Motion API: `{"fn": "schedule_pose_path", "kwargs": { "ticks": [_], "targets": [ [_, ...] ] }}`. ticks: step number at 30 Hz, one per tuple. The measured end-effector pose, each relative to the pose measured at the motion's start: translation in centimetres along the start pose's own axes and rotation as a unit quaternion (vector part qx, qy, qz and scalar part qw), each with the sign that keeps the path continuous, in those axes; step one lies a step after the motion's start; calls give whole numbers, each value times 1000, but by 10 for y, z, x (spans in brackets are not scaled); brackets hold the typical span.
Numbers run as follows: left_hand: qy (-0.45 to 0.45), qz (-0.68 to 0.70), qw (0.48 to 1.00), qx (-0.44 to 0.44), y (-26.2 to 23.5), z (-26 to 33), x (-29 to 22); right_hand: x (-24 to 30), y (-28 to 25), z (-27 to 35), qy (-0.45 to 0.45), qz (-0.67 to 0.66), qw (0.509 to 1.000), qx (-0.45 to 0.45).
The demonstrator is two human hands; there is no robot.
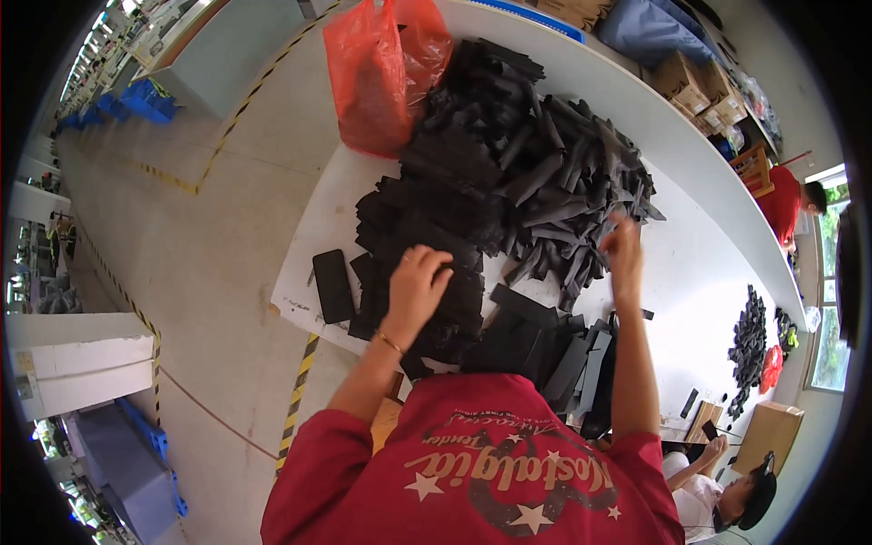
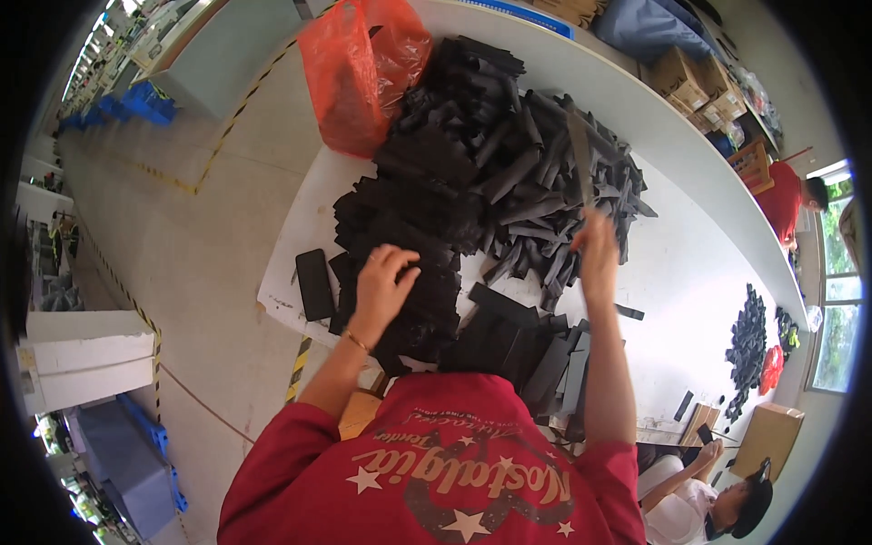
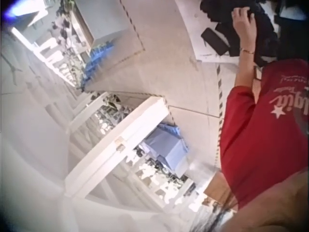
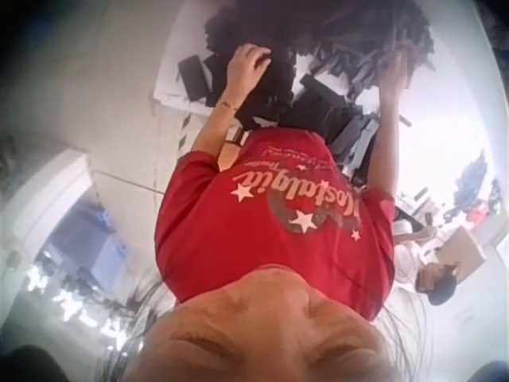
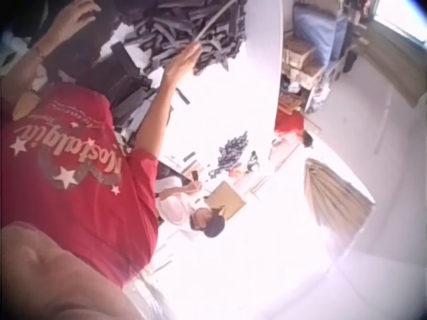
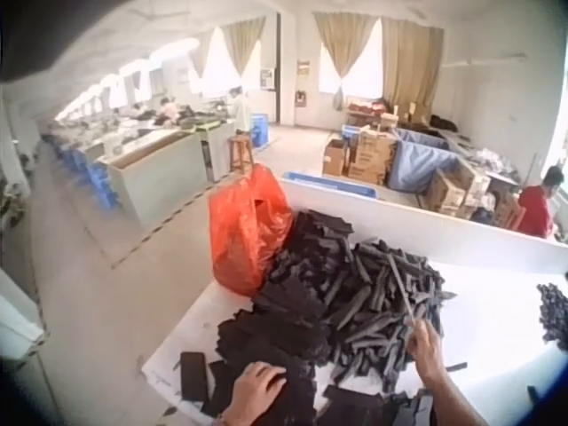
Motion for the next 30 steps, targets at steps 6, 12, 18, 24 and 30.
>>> {"fn": "schedule_pose_path", "kwargs": {
  "ticks": [6, 12, 18, 24, 30],
  "targets": [
    [178, -88, 973, 114, 8, -30, 0, -49, 57, 90, 63, 9, 991, 117],
    [157, -67, 968, 184, 27, -28, 22, -36, 60, 116, 43, 136, 970, 197],
    [135, -16, 982, 134, 3, -23, 22, -27, 63, 132, 34, 124, 959, 254],
    [129, -8, 984, 122, -7, -18, 19, -14, 82, 130, -4, 112, 956, 270],
    [189, -1, 978, 84, -6, -9, -20, -10, 117, 126, -34, 104, 952, 287]
  ]
}}
Point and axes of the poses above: each hand's wrist, its own z-axis away from the middle knuckle, its own y-axis out of the palm, x = y × z, the point moved 8 cm from there along -z, towards the middle knuckle, and after that the axes turned 10 degrees about -z, right-handed, at the moved point
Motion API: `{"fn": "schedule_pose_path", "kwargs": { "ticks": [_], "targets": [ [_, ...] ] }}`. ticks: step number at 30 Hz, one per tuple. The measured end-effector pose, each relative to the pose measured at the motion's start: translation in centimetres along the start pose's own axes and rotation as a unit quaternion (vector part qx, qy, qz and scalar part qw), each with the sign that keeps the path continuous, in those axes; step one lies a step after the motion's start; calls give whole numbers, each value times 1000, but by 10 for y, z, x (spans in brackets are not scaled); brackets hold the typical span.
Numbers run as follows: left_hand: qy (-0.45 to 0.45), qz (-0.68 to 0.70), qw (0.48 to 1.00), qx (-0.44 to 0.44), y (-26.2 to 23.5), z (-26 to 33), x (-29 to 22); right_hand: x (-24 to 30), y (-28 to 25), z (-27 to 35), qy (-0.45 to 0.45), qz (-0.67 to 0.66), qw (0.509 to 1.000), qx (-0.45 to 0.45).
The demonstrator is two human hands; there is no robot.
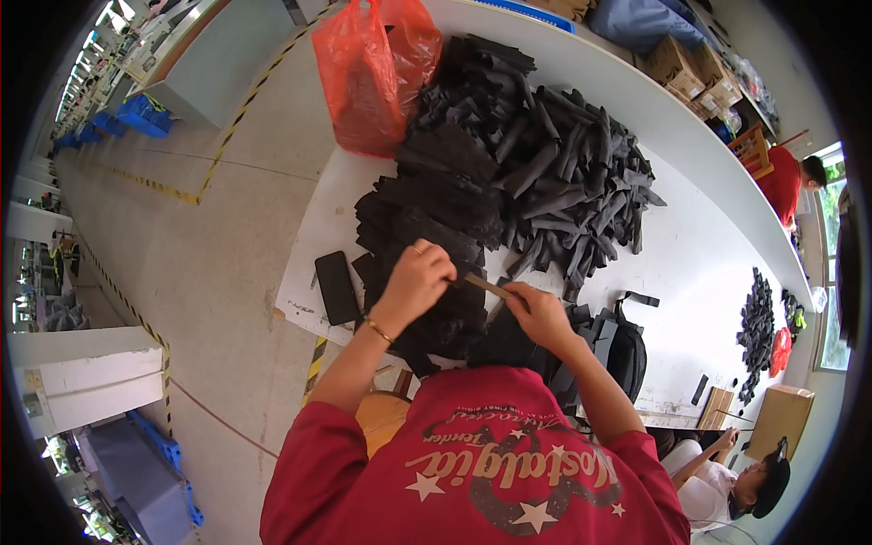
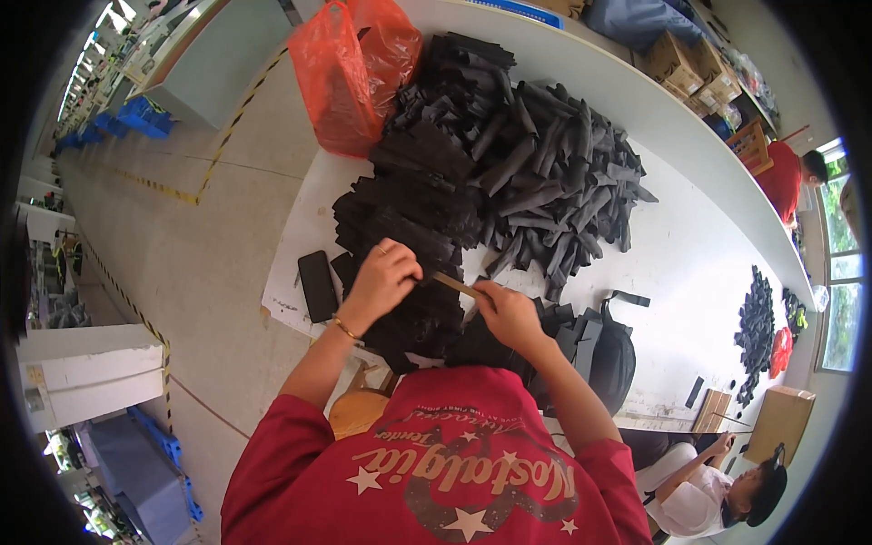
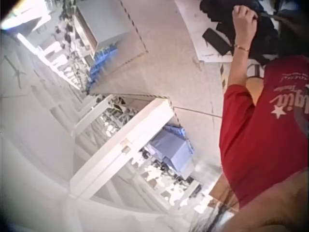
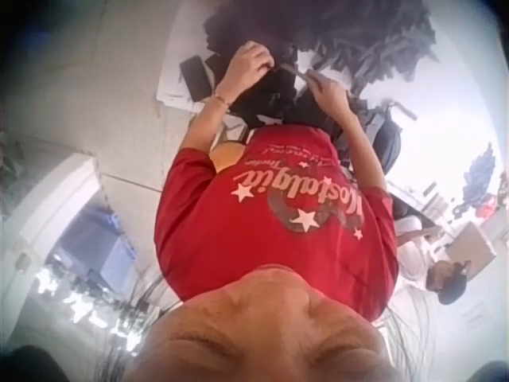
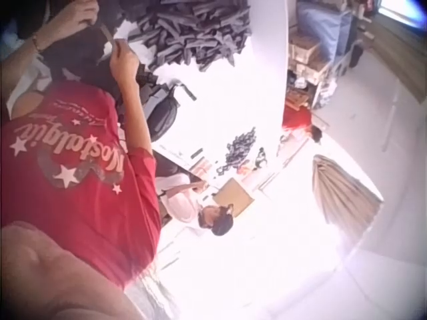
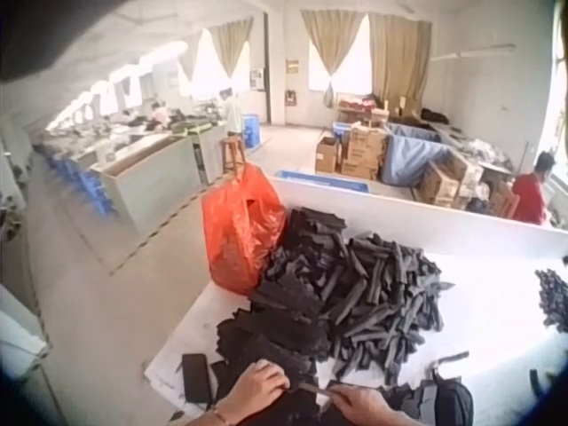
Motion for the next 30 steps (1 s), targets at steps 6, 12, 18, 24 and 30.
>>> {"fn": "schedule_pose_path", "kwargs": {
  "ticks": [6, 12, 18, 24, 30],
  "targets": [
    [-98, 48, 980, -163, -27, 26, -43, 16, 25, -7, 10, -169, 985, -27],
    [-462, 713, 492, -189, 73, 50, 3, 47, 45, 8, -134, -58, 986, -84],
    [-478, 702, 453, -271, 71, 41, -1, 33, 49, 21, -15, -115, 988, -103],
    [-544, 636, 473, -275, 63, 39, 20, 19, 49, 51, -67, -64, 991, -94],
    [-517, 663, 495, -220, 77, 31, 11, 11, 28, 83, -14, -116, 993, -4]
  ]
}}
Point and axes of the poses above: each hand's wrist, its own z-axis away from the middle knuckle, its own y-axis out of the palm, x = y × z, the point moved 8 cm from there along -z, towards the middle knuckle, and after that the axes turned 10 degrees about -z, right-handed, at the moved point
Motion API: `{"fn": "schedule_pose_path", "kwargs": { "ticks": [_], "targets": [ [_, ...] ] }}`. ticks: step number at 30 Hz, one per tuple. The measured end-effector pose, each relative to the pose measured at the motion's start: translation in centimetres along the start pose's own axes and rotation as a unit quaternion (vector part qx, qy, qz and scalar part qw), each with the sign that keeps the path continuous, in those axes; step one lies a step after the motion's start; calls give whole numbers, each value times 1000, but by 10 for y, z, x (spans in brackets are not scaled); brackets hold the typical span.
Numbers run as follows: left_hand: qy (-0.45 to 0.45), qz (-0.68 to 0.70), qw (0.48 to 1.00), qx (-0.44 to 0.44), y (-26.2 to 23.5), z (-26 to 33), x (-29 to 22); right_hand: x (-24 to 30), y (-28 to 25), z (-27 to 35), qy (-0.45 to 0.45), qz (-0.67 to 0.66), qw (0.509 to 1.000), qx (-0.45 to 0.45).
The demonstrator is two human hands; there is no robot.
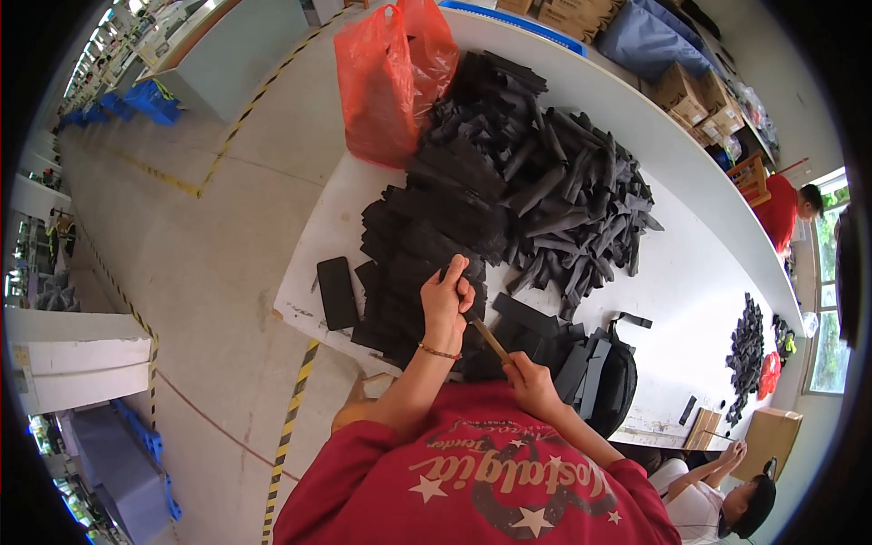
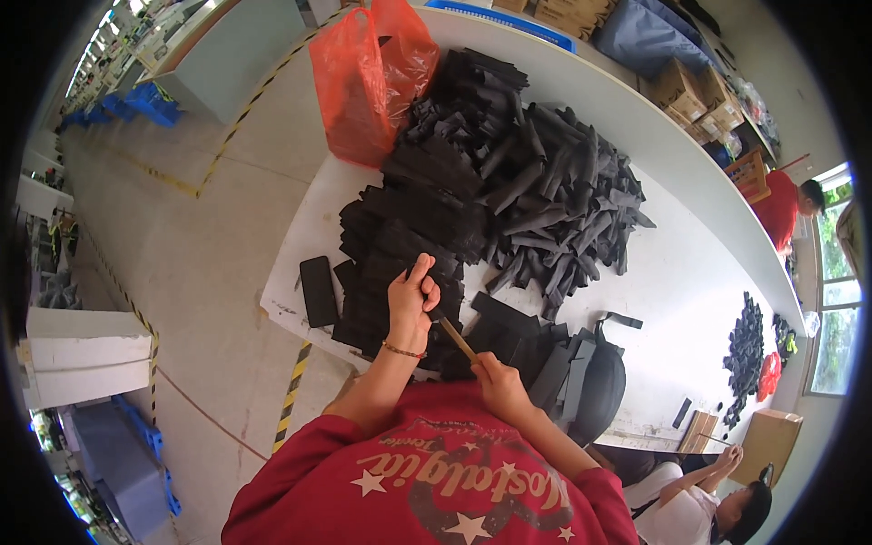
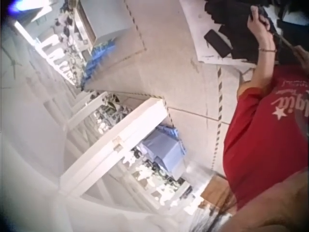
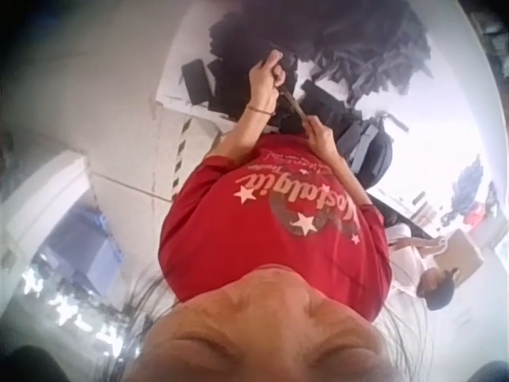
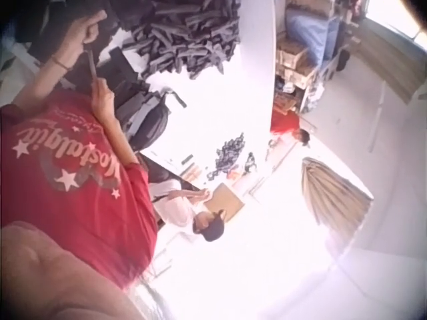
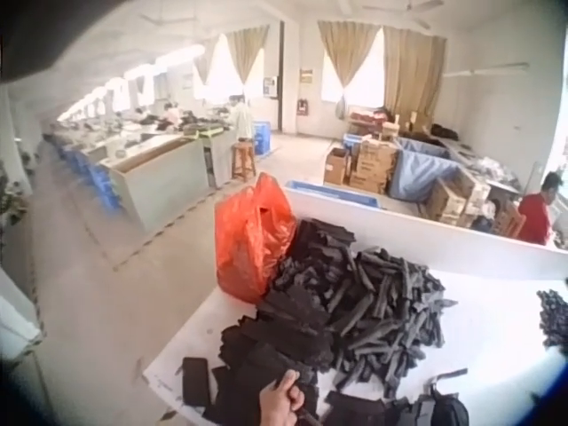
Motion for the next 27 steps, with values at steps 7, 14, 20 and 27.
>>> {"fn": "schedule_pose_path", "kwargs": {
  "ticks": [7, 14, 20, 27],
  "targets": [
    [-42, 128, 983, 121, 33, 14, 17, -1, -16, 6, 120, -43, 992, -24],
    [-6, 18, 999, 40, 12, 10, 13, 2, 0, 5, 42, -17, 999, -10],
    [83, 100, 991, -29, -25, -25, -32, -3, -10, 43, 161, -82, 979, 95],
    [35, 148, 985, -78, -22, -37, -20, 31, -48, 13, 81, 8, 996, -42]
  ]
}}
Point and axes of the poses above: each hand's wrist, its own z-axis away from the middle knuckle, its own y-axis out of the palm, x = y × z, the point moved 8 cm from there along -z, towards the middle knuckle, and after that the axes turned 10 degrees about -z, right-handed, at the moved point
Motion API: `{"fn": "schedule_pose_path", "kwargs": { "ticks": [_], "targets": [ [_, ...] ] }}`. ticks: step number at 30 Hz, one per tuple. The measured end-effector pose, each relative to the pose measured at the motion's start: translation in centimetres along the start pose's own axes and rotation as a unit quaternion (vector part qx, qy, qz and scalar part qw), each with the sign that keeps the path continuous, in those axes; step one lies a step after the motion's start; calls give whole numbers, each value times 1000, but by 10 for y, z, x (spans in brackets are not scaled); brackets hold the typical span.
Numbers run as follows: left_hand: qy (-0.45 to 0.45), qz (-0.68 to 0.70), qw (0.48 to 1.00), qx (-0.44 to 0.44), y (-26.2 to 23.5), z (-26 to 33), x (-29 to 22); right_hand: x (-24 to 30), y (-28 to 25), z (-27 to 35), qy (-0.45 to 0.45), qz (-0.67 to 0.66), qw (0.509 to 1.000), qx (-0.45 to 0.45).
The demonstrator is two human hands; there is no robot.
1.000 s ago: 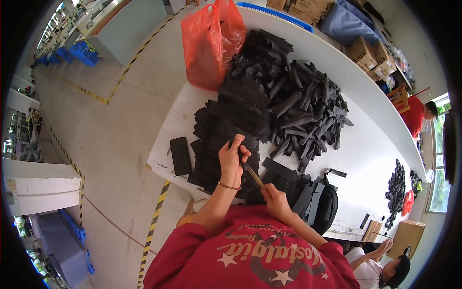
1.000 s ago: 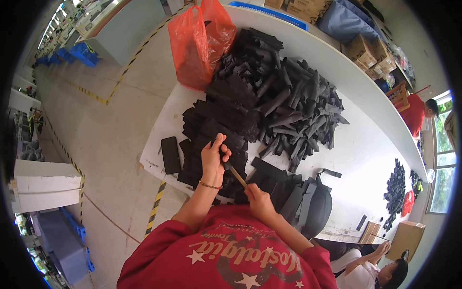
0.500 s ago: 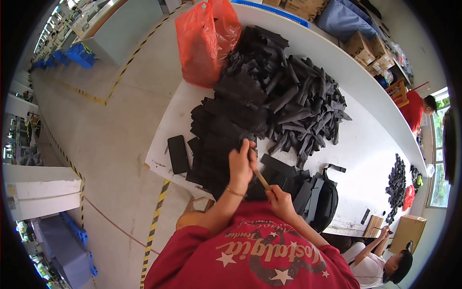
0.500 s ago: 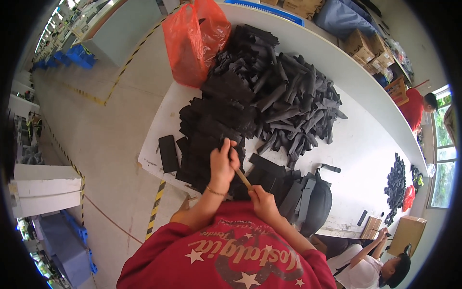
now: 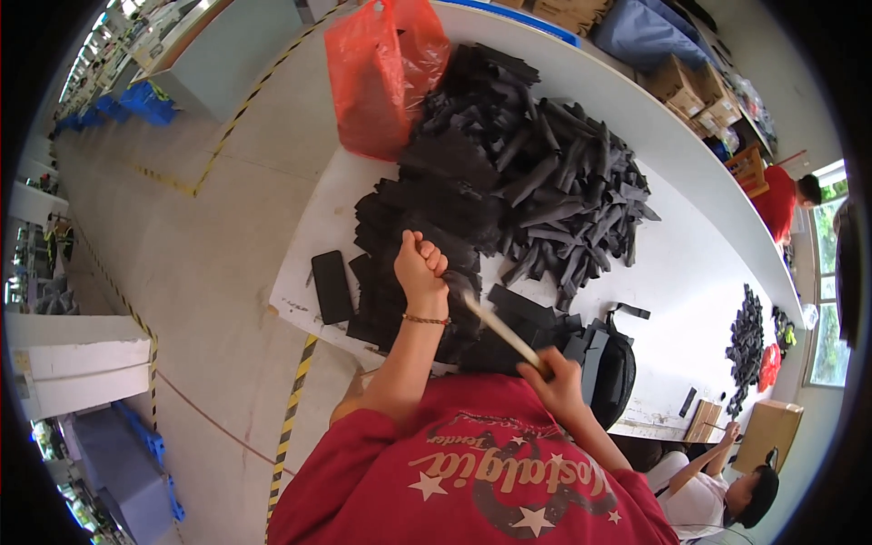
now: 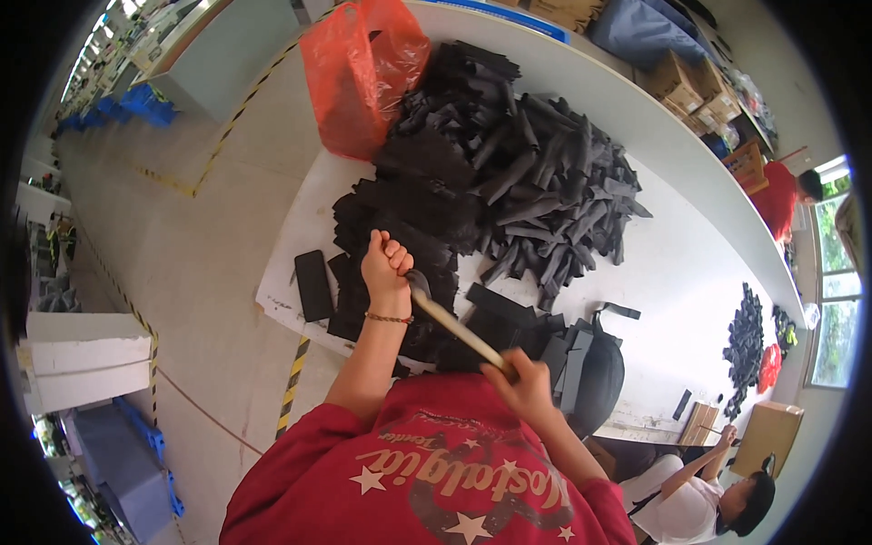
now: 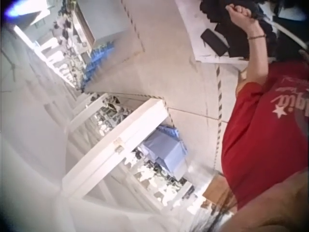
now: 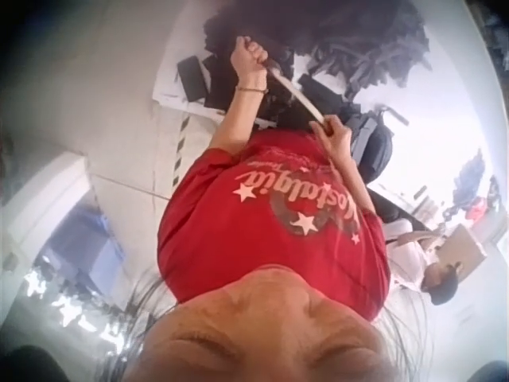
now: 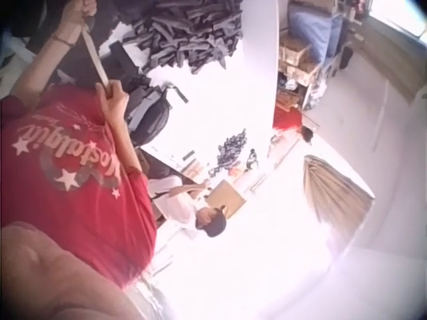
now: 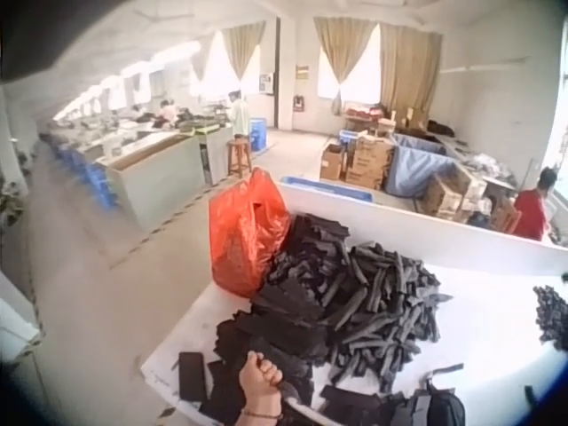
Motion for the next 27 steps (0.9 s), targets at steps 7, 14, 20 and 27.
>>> {"fn": "schedule_pose_path", "kwargs": {
  "ticks": [7, 14, 20, 27],
  "targets": [
    [-43, -57, 997, 31, 26, 39, 42, 16, 20, -90, -56, -223, 968, -104],
    [-11, -509, 745, 431, 66, 93, 55, 26, -10, -118, -137, -220, 955, -148],
    [62, -506, 756, 411, 44, 133, 92, 47, -58, -131, -97, -329, 896, -282],
    [199, -314, 897, 240, 72, 104, -7, 51, -53, -122, -57, -206, 970, -117]
  ]
}}
Point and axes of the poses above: each hand's wrist, its own z-axis away from the middle knuckle, its own y-axis out of the palm, x = y × z, the point moved 8 cm from there along -z, towards the middle knuckle, and after that the axes turned 10 degrees about -z, right-handed, at the moved point
